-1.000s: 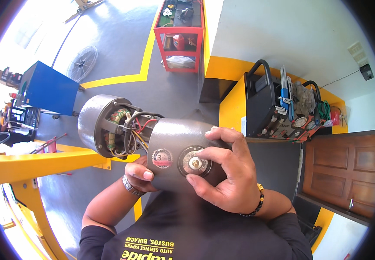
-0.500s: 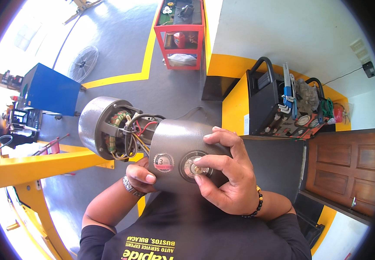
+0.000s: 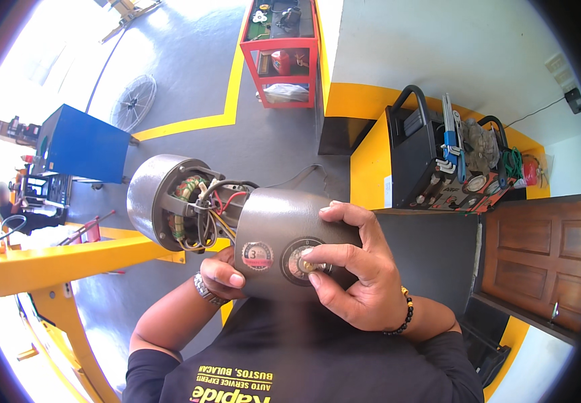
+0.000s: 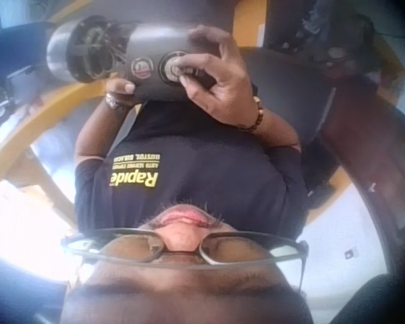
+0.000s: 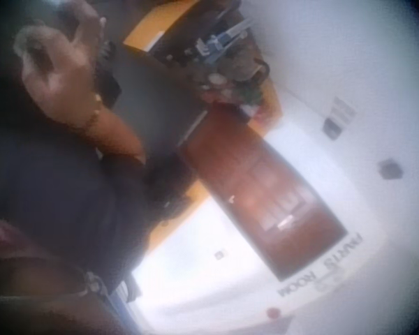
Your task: The person assembles an electric motor by connecting wires to a terminal block, tightening connections with a screwdriver, and attaching the motor housing. The person secures the housing with a bolt and inspects the assembled unit.
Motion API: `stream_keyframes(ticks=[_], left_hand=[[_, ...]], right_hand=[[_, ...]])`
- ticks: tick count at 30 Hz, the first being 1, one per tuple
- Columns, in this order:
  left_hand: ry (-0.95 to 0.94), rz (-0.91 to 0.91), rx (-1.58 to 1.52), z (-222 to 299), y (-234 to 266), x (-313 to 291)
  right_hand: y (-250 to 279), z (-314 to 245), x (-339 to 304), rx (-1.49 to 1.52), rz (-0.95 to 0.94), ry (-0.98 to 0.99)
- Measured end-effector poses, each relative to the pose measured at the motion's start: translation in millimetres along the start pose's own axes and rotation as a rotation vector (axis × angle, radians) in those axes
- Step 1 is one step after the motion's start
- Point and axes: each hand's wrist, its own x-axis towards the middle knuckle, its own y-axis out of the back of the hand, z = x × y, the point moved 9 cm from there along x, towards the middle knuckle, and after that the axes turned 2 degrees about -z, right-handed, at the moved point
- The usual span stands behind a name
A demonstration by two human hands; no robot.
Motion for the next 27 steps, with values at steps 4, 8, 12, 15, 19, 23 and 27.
stream_keyframes(ticks=[4, 8, 12, 15, 19, 23, 27], left_hand=[[0.004, -0.032, -0.012, 1, 1, -2], [-0.026, -0.099, -0.042, 4, -4, -3], [-0.053, -0.139, -0.034, 8, -12, 0], [-0.054, -0.067, 0.022, 9, -12, 1], [-0.051, -0.160, -0.034, 6, -11, -2], [-0.019, -0.141, -0.065, 1, -7, -4], [-0.023, -0.136, -0.091, 0, -5, -3]], right_hand=[[-1, 3, 1, 0.038, -0.026, -0.010], [7, 10, 1, 0.160, -0.040, -0.008], [9, 22, -3, 0.285, 0.004, -0.055], [4, 16, 0, 0.127, 0.067, -0.097], [0, 10, 0, 0.011, 0.071, -0.024], [-1, 9, -2, -0.014, 0.054, 0.014], [1, 11, -1, 0.101, 0.148, -0.050]])
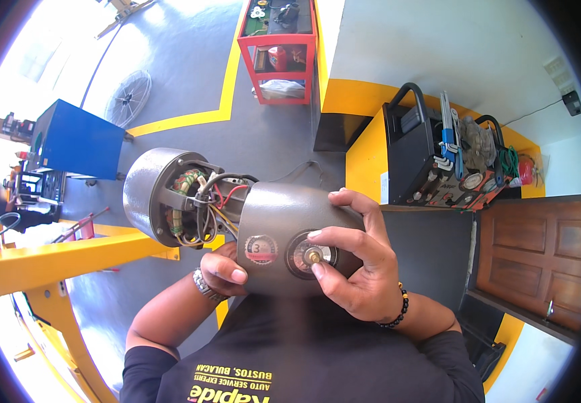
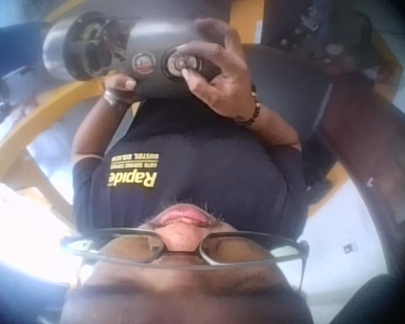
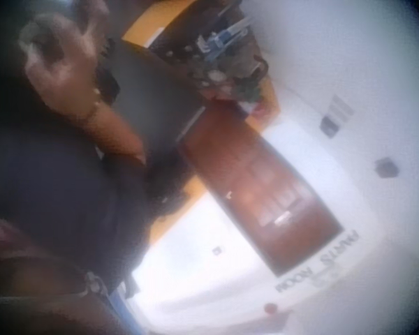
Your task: The person assembles an electric motor by connecting wires to a terminal block, tightening connections with a screwdriver, and attaching the motor housing. The person secures the housing with a bolt and inspects the assembled unit.
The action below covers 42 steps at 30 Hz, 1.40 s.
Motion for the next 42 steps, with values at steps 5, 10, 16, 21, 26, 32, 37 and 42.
stream_keyframes(ticks=[5, 10, 16, 21, 26, 32, 37, 42], left_hand=[[0.051, 0.029, 0.023, -6, 11, -3], [0.023, -0.005, 0.023, -5, 12, -1], [0.018, -0.011, 0.053, -4, 13, -3], [0.039, -0.021, 0.089, -6, 15, -3], [0.068, -0.012, 0.160, -5, 13, -5], [0.103, -0.024, 0.182, -6, 12, -6], [0.108, -0.056, 0.362, -7, 12, -6], [0.077, -0.081, 0.413, -12, 23, -1]], right_hand=[[-3, -1, -3, -0.077, -0.083, 0.115], [1, -3, 0, -0.084, -0.081, 0.117], [4, 62, -21, 0.252, -0.116, -0.337], [-6, 67, -13, 0.288, -0.234, -0.493], [-13, 80, -24, 0.474, -0.208, -0.597], [-20, 70, -20, 0.570, -0.209, -0.582], [-22, 70, -23, 0.602, -0.162, -0.564], [-11, 67, -20, 0.317, -0.221, -0.455]])
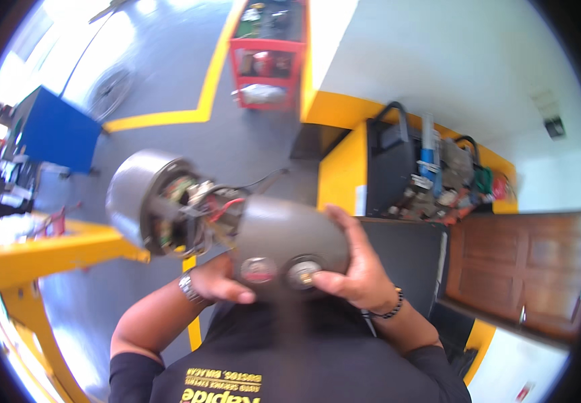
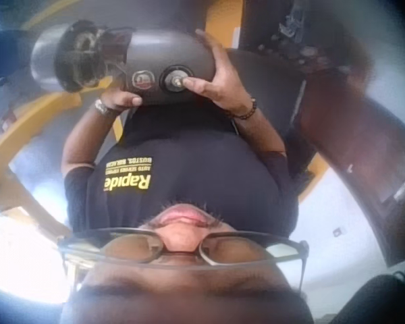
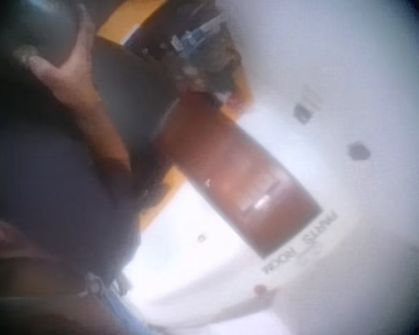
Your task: The person assembles an electric motor by connecting wires to a terminal block, tightening connections with a screwdriver, and attaching the motor housing. The person secures the housing with a bolt and inspects the assembled unit.
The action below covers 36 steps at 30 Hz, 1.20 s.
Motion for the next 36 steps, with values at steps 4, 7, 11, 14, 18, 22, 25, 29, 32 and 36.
stream_keyframes(ticks=[4, 7, 11, 14, 18, 22, 25, 29, 32, 36], left_hand=[[-0.125, 0.005, -0.134, 28, -21, 18], [-0.159, 0.031, -0.168, 16, -9, 12], [-0.196, 0.161, -0.212, 6, 16, -10], [-0.198, 0.175, -0.269, 5, 16, -9], [-0.182, 0.145, -0.264, 2, 22, -11], [-0.229, 0.189, -0.222, 7, 18, -16], [-0.162, 0.163, -0.235, 13, 3, -2], [-0.105, 0.177, -0.193, 10, -1, -3], [-0.081, 0.158, -0.257, 1, -3, -5], [-0.085, 0.135, -0.265, 1, -7, -4]], right_hand=[[11, -17, -7, -0.359, 0.049, 0.078], [26, -28, -8, -0.350, 0.132, 0.180], [146, -32, -23, -0.305, 0.729, 0.318], [300, -12, -80, -0.672, 1.359, 0.168], [405, 32, -77, -0.951, 1.191, -0.029], [416, 47, -42, -1.202, 1.014, 0.032], [418, 48, -44, -1.320, 0.961, -0.049], [418, 47, -46, -1.315, 0.833, -0.108], [408, 34, -38, -1.400, 0.851, -0.124], [411, 16, -49, -1.445, 1.009, -0.058]])
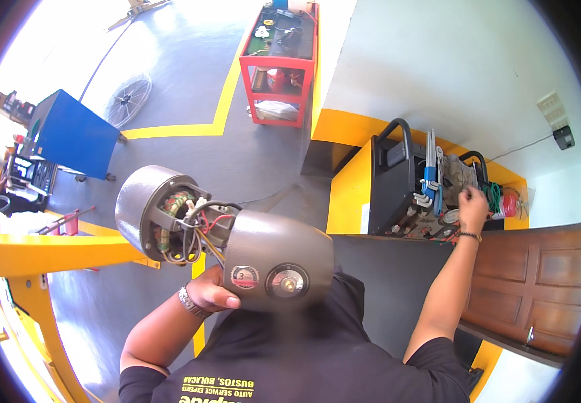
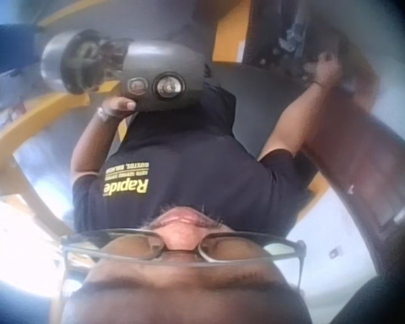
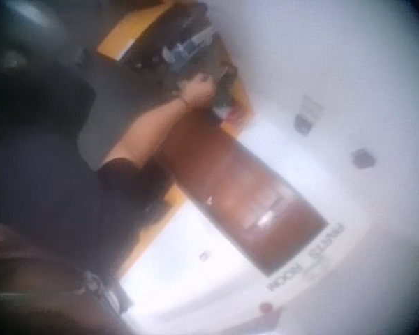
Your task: The person assembles an electric motor by connecting wires to a terminal block, tightening connections with a screwdriver, and attaching the motor housing. The person secures the housing with a bolt and inspects the assembled unit.
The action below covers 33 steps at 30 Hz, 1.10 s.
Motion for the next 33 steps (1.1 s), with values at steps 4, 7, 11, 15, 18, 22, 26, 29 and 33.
stream_keyframes(ticks=[4, 7, 11, 15, 18, 22, 26, 29, 33], left_hand=[[0.005, -0.014, 0.006, 0, -4, 2], [-0.002, -0.031, 0.016, 1, -4, 3], [0.011, -0.056, -0.017, -3, -5, 3], [0.033, -0.047, -0.009, -2, -6, 3], [0.028, -0.038, -0.011, 0, -7, 4], [0.036, -0.033, -0.025, 0, -9, 6], [0.045, -0.057, -0.020, 0, -9, 6], [0.058, -0.064, -0.006, 0, -9, 5], [0.072, -0.074, -0.013, 0, -10, 5]], right_hand=[[94, -78, -44, 0.694, 0.145, -0.010], [155, -222, -102, 0.784, 0.042, 0.433], [167, -334, -155, 1.125, -0.238, 0.792], [161, -369, -173, 1.143, -0.346, 0.923], [165, -378, -176, 1.118, -0.313, 0.948], [164, -386, -176, 1.028, -0.297, 0.968], [164, -390, -175, 0.966, -0.317, 0.968], [161, -388, -172, 0.986, -0.355, 0.936], [154, -385, -173, 1.026, -0.379, 0.863]])
